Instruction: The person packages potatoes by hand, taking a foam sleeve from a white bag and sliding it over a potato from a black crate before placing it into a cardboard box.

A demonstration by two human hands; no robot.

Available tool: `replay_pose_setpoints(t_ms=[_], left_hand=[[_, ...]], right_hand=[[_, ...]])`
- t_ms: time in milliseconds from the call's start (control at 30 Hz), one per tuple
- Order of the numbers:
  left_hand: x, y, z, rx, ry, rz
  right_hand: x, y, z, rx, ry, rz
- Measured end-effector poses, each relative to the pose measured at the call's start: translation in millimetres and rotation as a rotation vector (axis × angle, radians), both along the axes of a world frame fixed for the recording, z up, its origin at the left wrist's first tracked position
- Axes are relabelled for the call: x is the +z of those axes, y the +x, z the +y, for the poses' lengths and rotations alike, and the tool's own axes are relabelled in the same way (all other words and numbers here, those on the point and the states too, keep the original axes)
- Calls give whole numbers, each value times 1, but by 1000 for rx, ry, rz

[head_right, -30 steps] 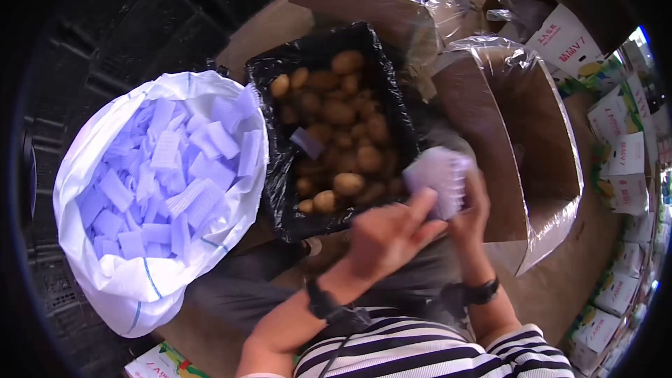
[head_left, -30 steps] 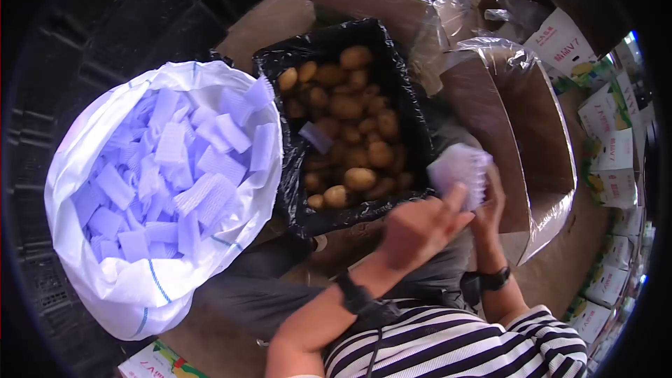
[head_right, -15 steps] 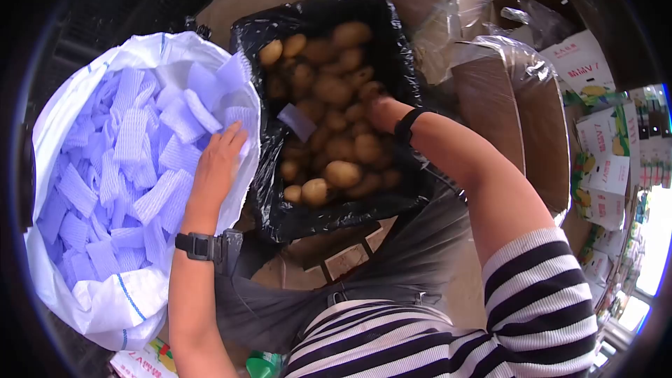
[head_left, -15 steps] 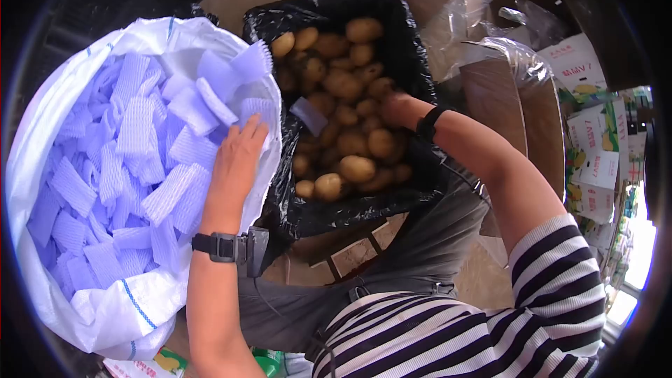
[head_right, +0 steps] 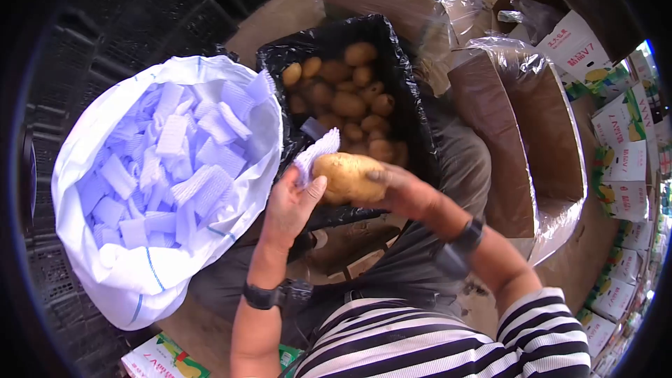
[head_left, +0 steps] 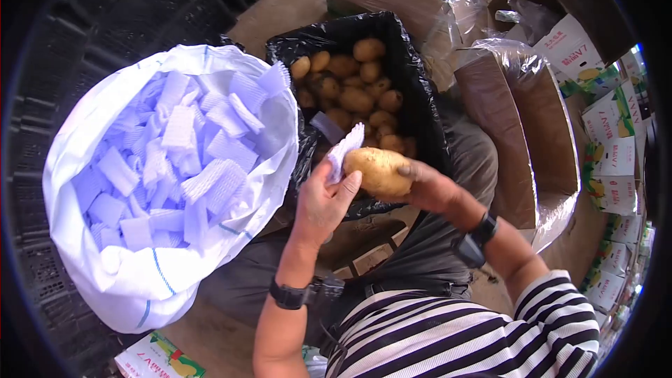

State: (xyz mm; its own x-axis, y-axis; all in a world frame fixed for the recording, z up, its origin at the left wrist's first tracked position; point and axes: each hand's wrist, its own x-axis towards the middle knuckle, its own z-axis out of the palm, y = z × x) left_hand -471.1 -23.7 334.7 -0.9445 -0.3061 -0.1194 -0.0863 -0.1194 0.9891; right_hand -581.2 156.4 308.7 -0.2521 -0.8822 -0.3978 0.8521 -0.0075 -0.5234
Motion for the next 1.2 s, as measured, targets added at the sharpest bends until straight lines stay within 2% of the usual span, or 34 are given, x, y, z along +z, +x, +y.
replay_pose_setpoints(t_ms=[67, 100, 167, 300, 333, 367, 400, 433, 467, 533, 567, 600, 633, 667, 733, 800, 833, 867, 900, 933, 967, 1000, 1033, 1067, 1100, 1167, 1200], left_hand=[[4, 12, -3, 0, 172, -22], [8, 18, -4, 1, 147, -28], [14, 28, -5, 127, 445, -118], [9, 34, 0, 309, 452, -161], [4, 33, 2, 322, 445, -154], [-1, 32, 3, 349, -99, -151], [-4, 31, 4, 361, -644, -152], [-3, 30, 10, 393, -1131, -41], [-5, 29, 18, 209, -1203, -151], [-21, 27, 54, 221, -790, 112], [-26, 28, 54, 223, -788, 110], [-22, 22, 50, 318, -221, -1], [-19, 17, 48, 386, 354, -118], [-16, 13, 48, 449, 181, -57], [7, 9, 64, 405, -487, 25], [4, 10, 90, 39, -1035, 451], [9, 9, 109, -98, -1098, 549], [15, 8, 117, -92, -1084, 559], [27, 6, 112, -80, -1076, 570], [36, -1, 91, 36, -1011, 536], [36, -7, 65, 232, -969, 410], [29, -3, 30, 320, -1149, 47], [26, -6, -13, 478, -1338, 45], [16, 3, -59, 462, -1487, -145], [13, 12, -88, 441, -1619, -386], [7, 26, -125, 252, -1599, -675], [6, 30, -131, 254, -1600, -686]], right_hand=[[2, 28, -7, -3, -76, 12], [0, 38, -7, -3, -101, 5], [-2, 49, -11, 7, -130, 66], [1, 53, -6, 66, -114, 137], [2, 54, -2, 61, -72, 57], [2, 56, -1, 58, -29, -24], [-1, 62, 0, -17, -103, -60], [-3, 67, 1, -65, -161, -115], [-4, 71, 3, -116, -216, -172], [-1, 76, 9, -138, -249, -136], [2, 76, 13, -173, -275, -99], [6, 69, 17, -175, -276, -96], [10, 62, 23, -114, -155, 69], [12, 58, 29, -53, -26, 228], [9, 60, 33, -141, 96, 335], [-6, 61, 50, -361, 269, 314], [-13, 59, 61, -407, 219, 427], [-9, 53, 80, -439, 256, 443], [4, 43, 95, -714, 163, 391], [15, 36, 108, -981, 63, 330], [22, 20, 138, -995, -76, 325], [28, -3, 176, -1001, -226, 320], [27, -27, 207, -1155, -127, 304], [26, -47, 223, -1302, -31, 282], [36, -57, 208, -1365, 65, 186], [37, -43, 126, -1056, 231, 461], [23, -48, 95, -702, 116, 573]])
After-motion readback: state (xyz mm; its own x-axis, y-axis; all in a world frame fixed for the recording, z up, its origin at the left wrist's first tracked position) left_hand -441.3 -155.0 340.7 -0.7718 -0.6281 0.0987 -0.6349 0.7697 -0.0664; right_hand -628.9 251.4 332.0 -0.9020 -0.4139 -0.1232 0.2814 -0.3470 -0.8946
